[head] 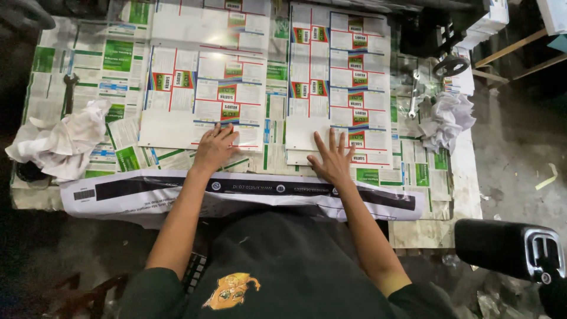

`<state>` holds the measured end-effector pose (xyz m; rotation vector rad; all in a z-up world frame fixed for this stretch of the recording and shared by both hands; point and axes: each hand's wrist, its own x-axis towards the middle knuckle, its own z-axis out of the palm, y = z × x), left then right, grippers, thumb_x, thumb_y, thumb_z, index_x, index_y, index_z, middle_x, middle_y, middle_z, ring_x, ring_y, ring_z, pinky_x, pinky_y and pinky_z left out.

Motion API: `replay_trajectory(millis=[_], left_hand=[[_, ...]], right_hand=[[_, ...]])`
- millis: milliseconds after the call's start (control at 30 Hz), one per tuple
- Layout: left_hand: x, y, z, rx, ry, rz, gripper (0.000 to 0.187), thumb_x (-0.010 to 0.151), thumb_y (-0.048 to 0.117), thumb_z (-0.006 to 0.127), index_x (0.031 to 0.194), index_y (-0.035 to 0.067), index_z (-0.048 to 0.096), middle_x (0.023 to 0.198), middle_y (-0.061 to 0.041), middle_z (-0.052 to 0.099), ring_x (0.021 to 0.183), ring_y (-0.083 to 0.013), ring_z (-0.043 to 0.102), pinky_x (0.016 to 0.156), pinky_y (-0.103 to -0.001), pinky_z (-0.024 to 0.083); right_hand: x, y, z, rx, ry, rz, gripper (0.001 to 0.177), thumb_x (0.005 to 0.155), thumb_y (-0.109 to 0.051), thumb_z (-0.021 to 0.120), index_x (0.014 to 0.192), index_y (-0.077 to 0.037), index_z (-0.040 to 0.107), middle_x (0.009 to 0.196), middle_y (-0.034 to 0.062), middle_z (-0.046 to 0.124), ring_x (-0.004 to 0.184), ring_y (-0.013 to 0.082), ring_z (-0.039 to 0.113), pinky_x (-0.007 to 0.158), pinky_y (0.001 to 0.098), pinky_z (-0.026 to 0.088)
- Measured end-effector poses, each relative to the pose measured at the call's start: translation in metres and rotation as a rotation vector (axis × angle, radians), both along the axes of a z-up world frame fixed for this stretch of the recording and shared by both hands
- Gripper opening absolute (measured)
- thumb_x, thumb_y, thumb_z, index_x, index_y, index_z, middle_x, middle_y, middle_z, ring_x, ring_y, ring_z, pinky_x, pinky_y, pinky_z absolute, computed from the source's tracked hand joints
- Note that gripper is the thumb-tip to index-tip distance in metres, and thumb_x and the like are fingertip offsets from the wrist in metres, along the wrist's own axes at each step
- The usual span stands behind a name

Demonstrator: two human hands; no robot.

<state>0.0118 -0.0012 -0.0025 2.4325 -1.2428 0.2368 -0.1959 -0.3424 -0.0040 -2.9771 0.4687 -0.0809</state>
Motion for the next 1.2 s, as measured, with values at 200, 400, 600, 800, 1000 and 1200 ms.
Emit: replay_trajectory(millis=[200, 400, 600, 800, 1000, 1200], left_hand=[[-0.01, 0.004, 0.005, -0.198, 0.136, 0.06, 0.021, 0.099, 0.017, 0.069, 0.116, 0.005, 0.072, 0.113, -0.014, 0.073, 0.097, -0.0356, 0.072, 0.084, -0.045, 0.057], [-0.027, -0.005, -0.004, -0.352, 0.263, 0.216, 0.011, 0.094, 0.018, 0.072, 0.099, 0.008, 0.074, 0.097, -0.011, 0.076, 0.089, -0.0315, 0.074, 0.077, -0.041, 0.059], [-0.017, -0.011, 0.028, -0.363, 0.113, 0.063, 0.034, 0.1, 0.01, 0.064, 0.133, 0.002, 0.064, 0.128, -0.019, 0.068, 0.118, -0.0385, 0.065, 0.099, -0.047, 0.052], [-0.023, -0.01, 0.112, -0.385, -0.127, 0.248, 0.041, 0.104, 0.007, 0.055, 0.145, 0.009, 0.059, 0.154, -0.013, 0.057, 0.145, -0.0324, 0.05, 0.12, -0.059, 0.033], [-0.047, 0.0, -0.004, -0.034, 0.08, 0.167, 0.046, 0.1, 0.015, 0.06, 0.146, 0.012, 0.056, 0.157, -0.013, 0.048, 0.148, -0.035, 0.041, 0.115, -0.069, 0.026], [-0.05, -0.001, -0.024, -0.047, 0.159, 0.164, 0.048, 0.1, 0.018, 0.059, 0.148, 0.015, 0.055, 0.16, -0.015, 0.045, 0.149, -0.0344, 0.039, 0.117, -0.068, 0.026]], right_hand=[[0.036, -0.023, -0.002, 0.031, 0.072, -0.006, 0.082, 0.092, -0.08, 0.041, 0.163, -0.044, 0.02, 0.174, 0.013, 0.007, 0.156, 0.0491, 0.002, 0.109, 0.0838, 0.005], [0.053, -0.032, -0.003, 0.012, 0.085, -0.007, 0.084, 0.09, -0.082, 0.04, 0.163, -0.046, 0.017, 0.173, 0.0133, 0.005, 0.156, 0.0487, 0.0, 0.111, 0.0824, 0.002], [0.082, -0.048, -0.003, 0.043, 0.071, 0.007, 0.086, 0.09, -0.081, 0.041, 0.164, -0.045, 0.016, 0.174, 0.0134, 0.003, 0.157, 0.0498, -0.002, 0.112, 0.0813, 0.001], [0.108, -0.06, 0.002, 0.049, 0.064, 0.041, 0.092, 0.091, -0.082, 0.046, 0.166, -0.04, 0.013, 0.173, 0.0146, 0.001, 0.156, 0.0503, -0.001, 0.112, 0.0822, 0.0], [0.034, -0.011, 0.056, 0.002, 0.242, 0.255, 0.115, 0.066, -0.084, 0.067, 0.159, -0.04, 0.019, 0.17, 0.0148, 0.007, 0.154, 0.0463, 0.006, 0.114, 0.0768, 0.007], [0.008, -0.006, 0.036, -0.1, 0.121, 0.362, 0.09, 0.082, -0.073, 0.065, 0.154, -0.025, 0.038, 0.162, 0.0187, 0.031, 0.149, 0.0424, 0.029, 0.118, 0.0706, 0.016]])
